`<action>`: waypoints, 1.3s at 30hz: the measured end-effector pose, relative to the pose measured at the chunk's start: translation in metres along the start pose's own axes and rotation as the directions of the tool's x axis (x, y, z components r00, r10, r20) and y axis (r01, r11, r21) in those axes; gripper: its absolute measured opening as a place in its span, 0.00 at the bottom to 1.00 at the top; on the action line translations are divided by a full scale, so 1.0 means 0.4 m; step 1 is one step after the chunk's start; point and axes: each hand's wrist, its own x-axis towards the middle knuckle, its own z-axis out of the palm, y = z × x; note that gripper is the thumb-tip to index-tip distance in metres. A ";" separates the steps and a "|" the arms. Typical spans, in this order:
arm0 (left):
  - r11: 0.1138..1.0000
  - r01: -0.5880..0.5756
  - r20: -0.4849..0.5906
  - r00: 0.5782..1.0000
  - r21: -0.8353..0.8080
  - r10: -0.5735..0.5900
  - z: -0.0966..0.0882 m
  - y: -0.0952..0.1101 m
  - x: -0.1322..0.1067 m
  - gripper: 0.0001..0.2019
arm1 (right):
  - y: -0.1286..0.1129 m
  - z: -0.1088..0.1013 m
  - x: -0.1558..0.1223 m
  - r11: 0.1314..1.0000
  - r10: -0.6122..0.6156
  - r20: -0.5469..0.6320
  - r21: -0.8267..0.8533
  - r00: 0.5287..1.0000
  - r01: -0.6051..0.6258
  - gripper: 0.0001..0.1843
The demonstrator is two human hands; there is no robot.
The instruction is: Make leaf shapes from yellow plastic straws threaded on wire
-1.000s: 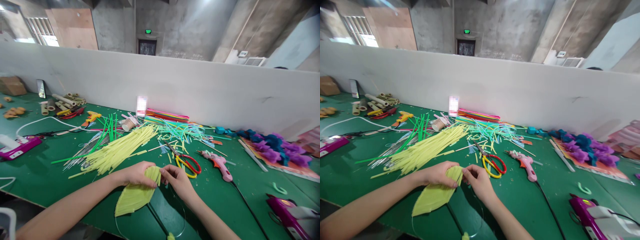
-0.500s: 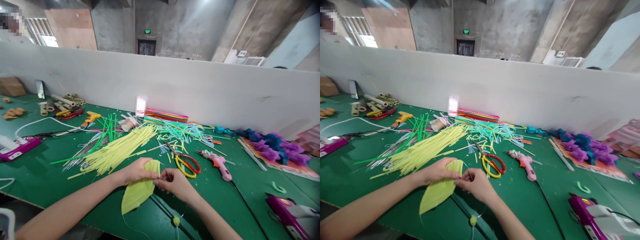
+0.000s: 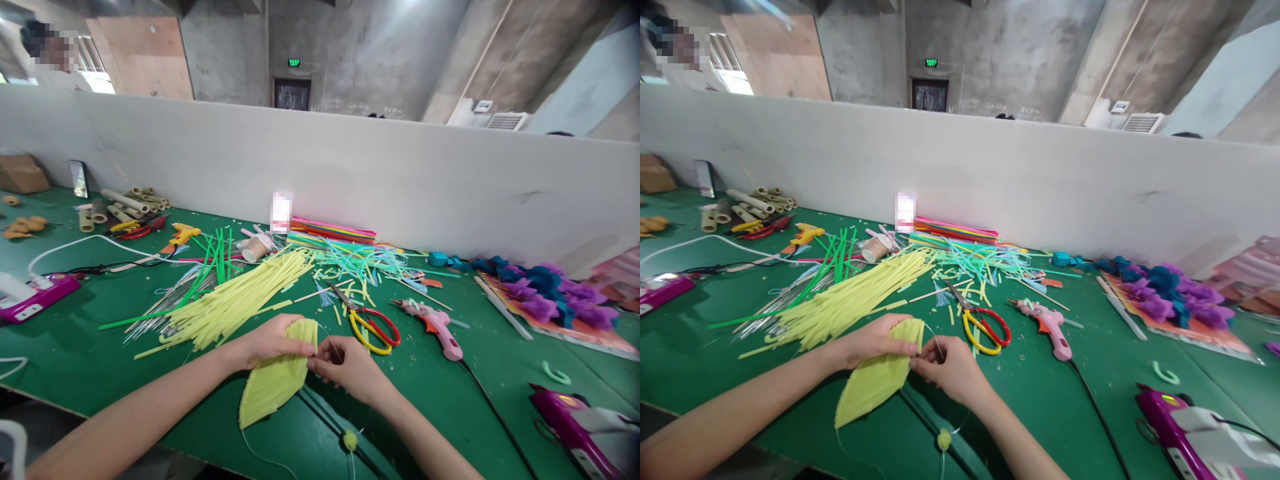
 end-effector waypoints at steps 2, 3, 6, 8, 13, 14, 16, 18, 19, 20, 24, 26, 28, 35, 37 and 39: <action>1.000 -0.001 -0.009 1.000 0.010 0.001 -0.001 -0.002 0.001 0.22 | -0.004 -0.002 -0.002 1.000 -0.002 0.020 0.009 1.000 0.002 0.18; 1.000 -0.003 -0.012 1.000 0.010 0.003 -0.002 -0.004 0.002 0.23 | -0.007 -0.003 -0.004 1.000 0.003 0.042 0.017 0.999 -0.004 0.17; 1.000 0.014 -0.025 1.000 0.013 -0.013 -0.004 -0.005 0.004 0.24 | -0.018 -0.006 -0.012 0.997 0.055 0.126 0.037 0.990 -0.060 0.16; 0.998 0.052 -0.024 0.998 0.035 -0.051 -0.009 0.000 0.000 0.24 | -0.023 -0.009 -0.017 0.995 0.079 0.151 0.046 0.985 -0.086 0.16; 0.974 0.129 0.169 0.972 0.184 -0.161 -0.027 0.025 -0.018 0.23 | -0.024 -0.027 -0.015 0.999 0.023 0.051 0.028 0.998 -0.024 0.15; 0.969 0.126 0.183 0.969 0.210 -0.166 -0.029 0.027 -0.020 0.24 | -0.024 -0.034 -0.013 1.000 -0.001 0.024 0.014 1.000 0.001 0.15; 0.968 0.108 0.160 0.976 0.227 -0.147 -0.031 0.025 -0.020 0.25 | -0.025 -0.053 -0.010 0.998 -0.055 -0.022 -0.034 0.998 0.054 0.16; 0.979 0.080 0.097 0.990 0.185 -0.099 -0.032 0.021 -0.016 0.26 | -0.034 -0.076 -0.015 0.987 -0.120 -0.097 -0.116 0.988 0.108 0.20; 0.987 0.065 0.054 0.996 0.147 -0.074 -0.033 0.019 -0.013 0.27 | -0.042 -0.088 -0.021 0.976 -0.162 -0.163 -0.173 0.973 0.134 0.23; 0.993 0.050 0.004 0.999 0.103 -0.051 -0.034 0.018 -0.010 0.28 | -0.053 -0.099 -0.029 0.958 -0.217 -0.246 -0.241 0.944 0.158 0.24; 0.995 -0.100 -0.258 0.962 -0.022 0.091 -0.039 0.024 -0.003 0.28 | -0.103 -0.106 -0.070 0.861 -0.435 -0.443 -0.461 0.784 0.217 0.12; 0.976 -0.215 -0.354 0.916 -0.040 0.188 -0.037 0.028 -0.001 0.27 | -0.119 -0.084 -0.080 0.839 -0.480 -0.403 -0.471 0.779 0.273 0.09; 0.952 -0.302 -0.406 0.877 -0.045 0.259 -0.033 0.029 0.001 0.25 | -0.120 -0.053 -0.072 0.880 -0.405 -0.332 -0.393 0.852 0.266 0.08; 0.953 -0.302 -0.370 0.883 0.020 0.288 -0.021 0.012 0.004 0.23 | -0.071 0.002 0.034 0.991 -0.134 -0.199 -0.009 0.971 0.135 0.18; 0.958 -0.283 -0.386 0.879 0.048 0.279 -0.019 0.008 0.006 0.23 | -0.069 0.004 0.048 0.989 -0.146 -0.214 -0.025 0.966 0.144 0.16; 0.961 -0.269 -0.404 0.873 0.065 0.272 -0.018 0.005 0.011 0.23 | -0.075 0.006 0.053 0.982 -0.185 -0.233 -0.065 0.955 0.175 0.12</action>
